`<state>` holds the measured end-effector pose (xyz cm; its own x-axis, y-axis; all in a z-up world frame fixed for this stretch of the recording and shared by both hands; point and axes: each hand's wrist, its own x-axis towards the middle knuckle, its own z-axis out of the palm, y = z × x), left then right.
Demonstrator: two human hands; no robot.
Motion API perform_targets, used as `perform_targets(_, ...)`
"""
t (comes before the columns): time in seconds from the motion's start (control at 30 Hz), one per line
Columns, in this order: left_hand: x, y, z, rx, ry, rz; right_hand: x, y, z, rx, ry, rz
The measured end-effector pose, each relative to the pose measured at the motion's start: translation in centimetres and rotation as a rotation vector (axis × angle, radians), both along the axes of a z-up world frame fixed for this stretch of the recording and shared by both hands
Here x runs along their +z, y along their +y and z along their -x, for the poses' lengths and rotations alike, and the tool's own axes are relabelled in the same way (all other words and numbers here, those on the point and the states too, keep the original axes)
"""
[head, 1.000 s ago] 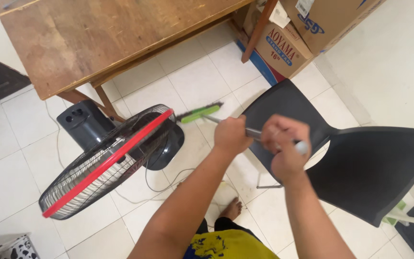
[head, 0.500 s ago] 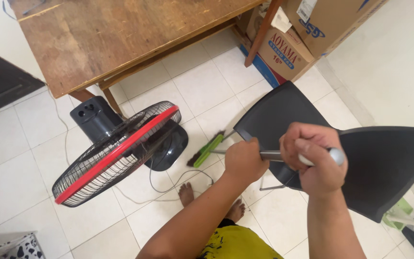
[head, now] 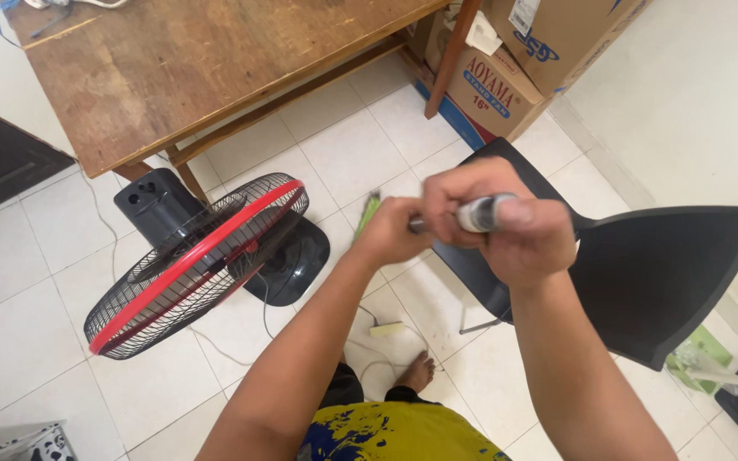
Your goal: The person moves a black plastic chair aside, then sweeps the tiled floor with a long-handled broom. They sweep debris toward a green dustpan, pick up debris from the floor using a small piece of cardboard, and place the cardboard on the dustpan.
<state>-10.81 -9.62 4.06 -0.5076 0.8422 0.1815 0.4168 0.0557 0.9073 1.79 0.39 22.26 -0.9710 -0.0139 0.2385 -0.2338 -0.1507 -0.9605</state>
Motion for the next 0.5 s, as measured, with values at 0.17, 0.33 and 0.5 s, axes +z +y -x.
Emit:
perform_targets(0.17, -4.2, 1.6, 0.6, 0.25, -0.476, -0.178, -0.9, -0.7, 3.4, 0.207, -0.036, -0.09)
perform_targets(0.33, -9.9, 4.4, 0.6, 0.406, -0.896, -0.522, -4.8, -2.6, 5.0, 0.147, -0.033, -0.157)
perform_targets(0.5, -14.6, 4.7, 0.9, 0.064, -0.873, -0.79, -6.2, -3.2, 5.3, 0.071, -0.078, -0.159)
